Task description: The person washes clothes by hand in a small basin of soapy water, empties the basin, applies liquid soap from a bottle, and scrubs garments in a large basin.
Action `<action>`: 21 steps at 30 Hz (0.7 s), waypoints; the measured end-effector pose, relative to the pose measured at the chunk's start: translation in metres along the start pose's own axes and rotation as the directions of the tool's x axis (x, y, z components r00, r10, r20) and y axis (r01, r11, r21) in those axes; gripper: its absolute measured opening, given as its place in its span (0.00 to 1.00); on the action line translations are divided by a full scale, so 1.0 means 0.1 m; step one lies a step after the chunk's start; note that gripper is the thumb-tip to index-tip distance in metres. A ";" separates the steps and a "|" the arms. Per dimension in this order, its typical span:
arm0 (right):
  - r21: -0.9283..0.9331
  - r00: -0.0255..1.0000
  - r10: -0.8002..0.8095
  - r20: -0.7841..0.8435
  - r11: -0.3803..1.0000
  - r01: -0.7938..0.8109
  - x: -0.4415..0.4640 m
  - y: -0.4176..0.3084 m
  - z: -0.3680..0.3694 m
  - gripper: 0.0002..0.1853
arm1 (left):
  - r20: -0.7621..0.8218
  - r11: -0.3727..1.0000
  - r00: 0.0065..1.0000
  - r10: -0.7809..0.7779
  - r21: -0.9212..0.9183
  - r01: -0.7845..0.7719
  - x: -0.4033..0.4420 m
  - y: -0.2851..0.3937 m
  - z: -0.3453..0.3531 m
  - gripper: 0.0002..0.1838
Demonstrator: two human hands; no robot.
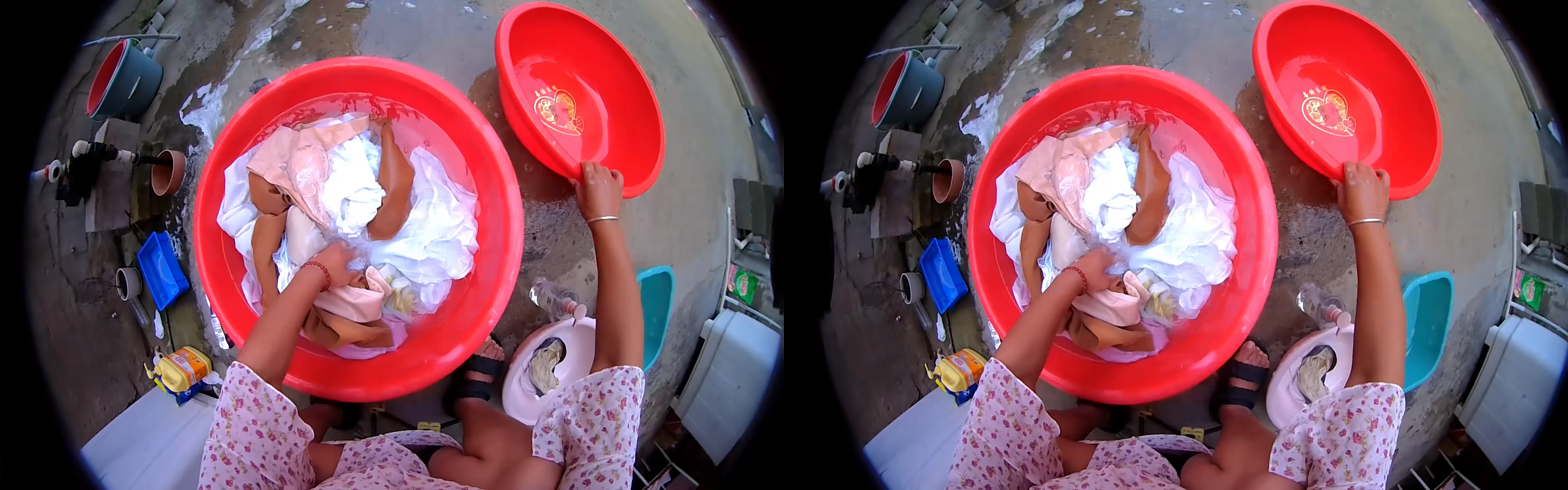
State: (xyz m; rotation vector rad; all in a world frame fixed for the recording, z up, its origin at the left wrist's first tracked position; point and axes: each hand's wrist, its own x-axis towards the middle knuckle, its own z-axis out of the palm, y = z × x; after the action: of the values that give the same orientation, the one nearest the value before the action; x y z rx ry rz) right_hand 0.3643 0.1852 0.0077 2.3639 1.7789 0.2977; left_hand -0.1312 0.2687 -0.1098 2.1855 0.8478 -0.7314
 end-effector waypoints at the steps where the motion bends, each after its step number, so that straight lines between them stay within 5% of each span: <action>1: -0.008 0.999 -0.011 0.031 1.000 0.011 -0.11 -0.03 -0.08 0.17 | 0.006 0.997 0.997 0.078 -0.026 -0.078 -0.04 -0.02 -0.01 0.22; 6: 0.044 0.993 -0.100 0.065 0.994 0.098 -0.73 -0.04 -0.25 0.16 | 0.079 0.986 0.991 0.107 -0.135 -0.095 -0.51 0.09 -0.09 0.22; 9: 0.105 0.992 -0.095 0.085 0.991 0.086 -0.94 -0.01 -0.30 0.16 | 0.013 0.971 0.975 0.222 -0.090 -0.220 -0.76 0.06 -0.09 0.22; 14: 0.115 0.994 -0.010 0.110 0.993 -0.003 -1.07 0.02 -0.33 0.17 | -0.107 0.967 0.978 0.181 -0.163 -0.197 -0.99 0.15 -0.18 0.23; 16: 0.100 0.993 -0.022 0.115 0.995 0.010 -1.08 -0.10 -0.42 0.17 | -0.484 0.940 0.852 0.198 0.340 -0.026 -1.05 0.18 -0.28 0.29; 18: 0.143 0.993 0.113 0.029 0.983 -0.116 -1.05 -0.36 -0.55 0.17 | -0.686 0.914 0.721 -0.098 0.224 0.338 -0.99 0.09 -0.23 0.39; 19: 0.158 0.995 0.093 0.029 0.983 -0.097 -1.03 -0.56 -0.66 0.17 | -0.587 0.923 0.741 -0.325 -0.028 0.383 -0.93 -0.02 -0.17 0.47; 21: 0.383 0.952 -0.084 -0.293 0.902 0.198 -1.02 -1.06 -0.96 0.16 | -0.363 0.946 0.874 -0.323 -0.117 0.301 -0.78 -0.21 0.06 0.54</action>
State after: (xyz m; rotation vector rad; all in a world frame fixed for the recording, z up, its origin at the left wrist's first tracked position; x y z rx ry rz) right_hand 0.2138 0.1173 0.0680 2.5413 2.3329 0.2577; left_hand -0.1977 0.2482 -0.0674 2.1955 1.4288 -0.4243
